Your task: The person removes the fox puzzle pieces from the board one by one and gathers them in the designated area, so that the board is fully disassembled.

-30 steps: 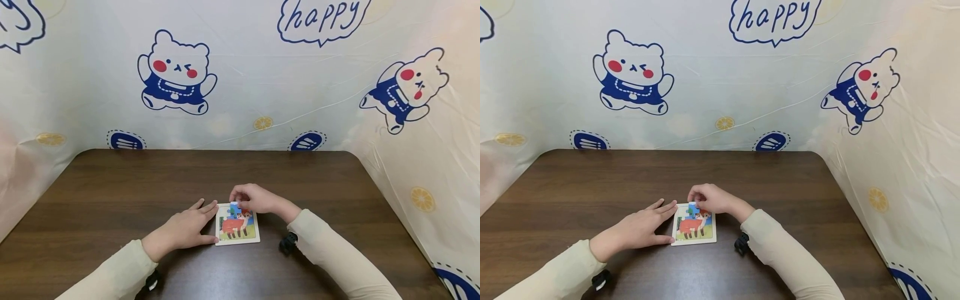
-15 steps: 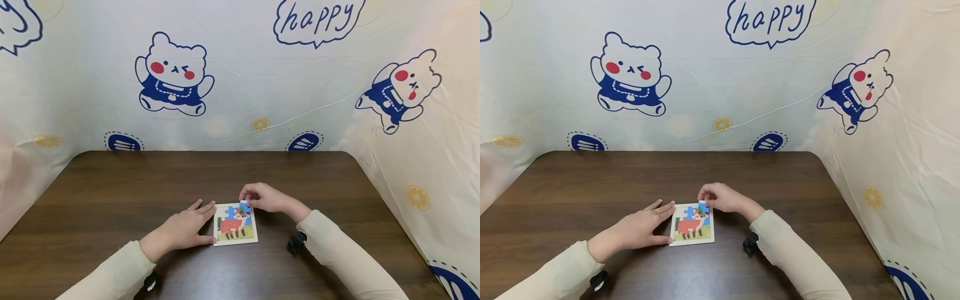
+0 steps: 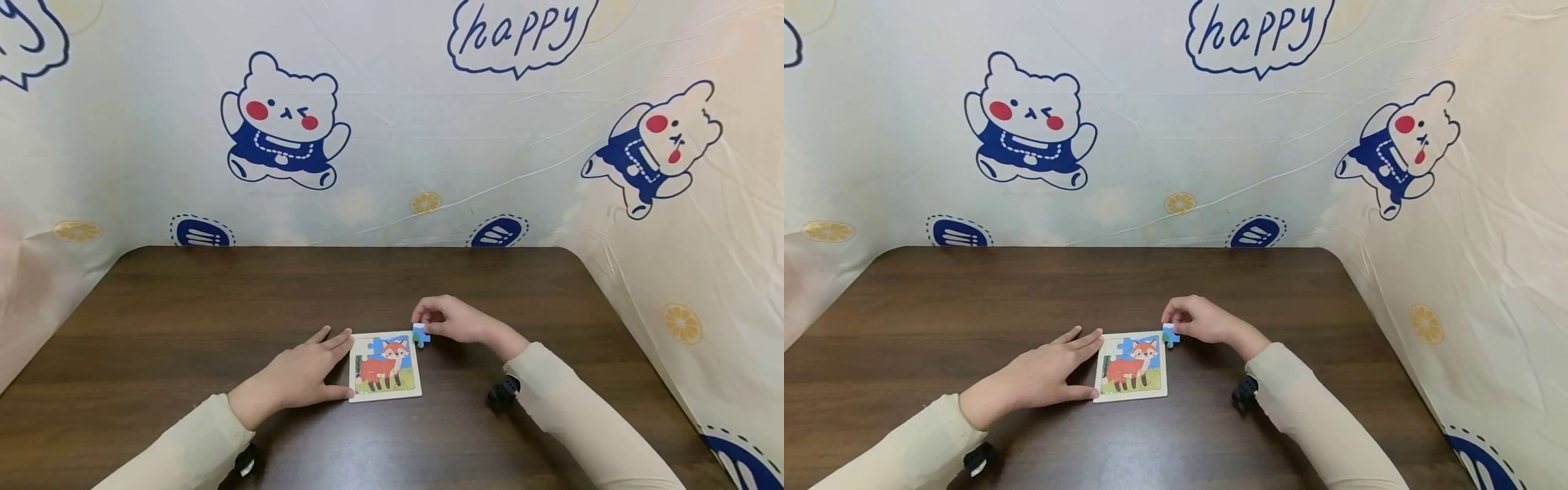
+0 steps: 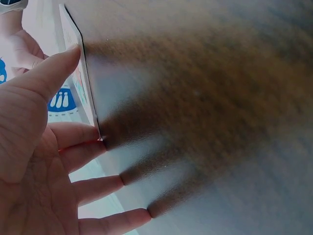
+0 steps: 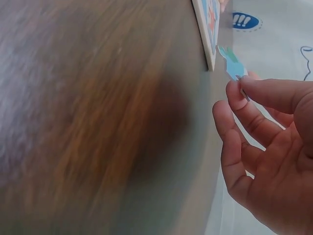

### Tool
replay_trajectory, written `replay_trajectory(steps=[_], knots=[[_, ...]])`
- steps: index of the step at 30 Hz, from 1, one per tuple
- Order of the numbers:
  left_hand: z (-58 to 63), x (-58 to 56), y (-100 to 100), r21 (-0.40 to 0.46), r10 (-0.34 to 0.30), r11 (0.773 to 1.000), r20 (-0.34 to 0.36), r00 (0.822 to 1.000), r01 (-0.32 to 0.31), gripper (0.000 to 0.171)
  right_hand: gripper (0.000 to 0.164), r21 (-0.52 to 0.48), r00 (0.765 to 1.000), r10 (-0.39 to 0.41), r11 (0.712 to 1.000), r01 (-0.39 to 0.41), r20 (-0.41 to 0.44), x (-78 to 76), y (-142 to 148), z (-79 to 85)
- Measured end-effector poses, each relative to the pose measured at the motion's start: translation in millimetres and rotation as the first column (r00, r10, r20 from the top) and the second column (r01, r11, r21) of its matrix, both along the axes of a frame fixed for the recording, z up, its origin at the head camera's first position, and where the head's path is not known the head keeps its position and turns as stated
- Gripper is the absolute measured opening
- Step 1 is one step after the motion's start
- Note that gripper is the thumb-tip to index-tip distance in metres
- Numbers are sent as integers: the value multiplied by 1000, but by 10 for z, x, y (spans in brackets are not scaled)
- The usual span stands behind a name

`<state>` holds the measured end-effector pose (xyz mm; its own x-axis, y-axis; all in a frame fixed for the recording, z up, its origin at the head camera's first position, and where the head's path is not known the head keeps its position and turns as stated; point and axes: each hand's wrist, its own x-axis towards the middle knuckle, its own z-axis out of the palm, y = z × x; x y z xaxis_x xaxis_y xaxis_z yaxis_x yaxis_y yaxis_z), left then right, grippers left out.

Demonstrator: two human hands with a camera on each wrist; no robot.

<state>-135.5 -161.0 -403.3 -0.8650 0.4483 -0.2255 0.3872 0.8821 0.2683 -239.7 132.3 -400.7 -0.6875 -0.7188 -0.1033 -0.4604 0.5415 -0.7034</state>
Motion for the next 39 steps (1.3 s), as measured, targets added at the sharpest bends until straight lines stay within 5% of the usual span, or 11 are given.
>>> replay_trajectory(steps=[39], knots=[[20, 4, 10, -3, 9, 1000, 18, 1000, -9, 87, 15, 34, 996, -82, 996, 83, -40, -238, 261, -110]])
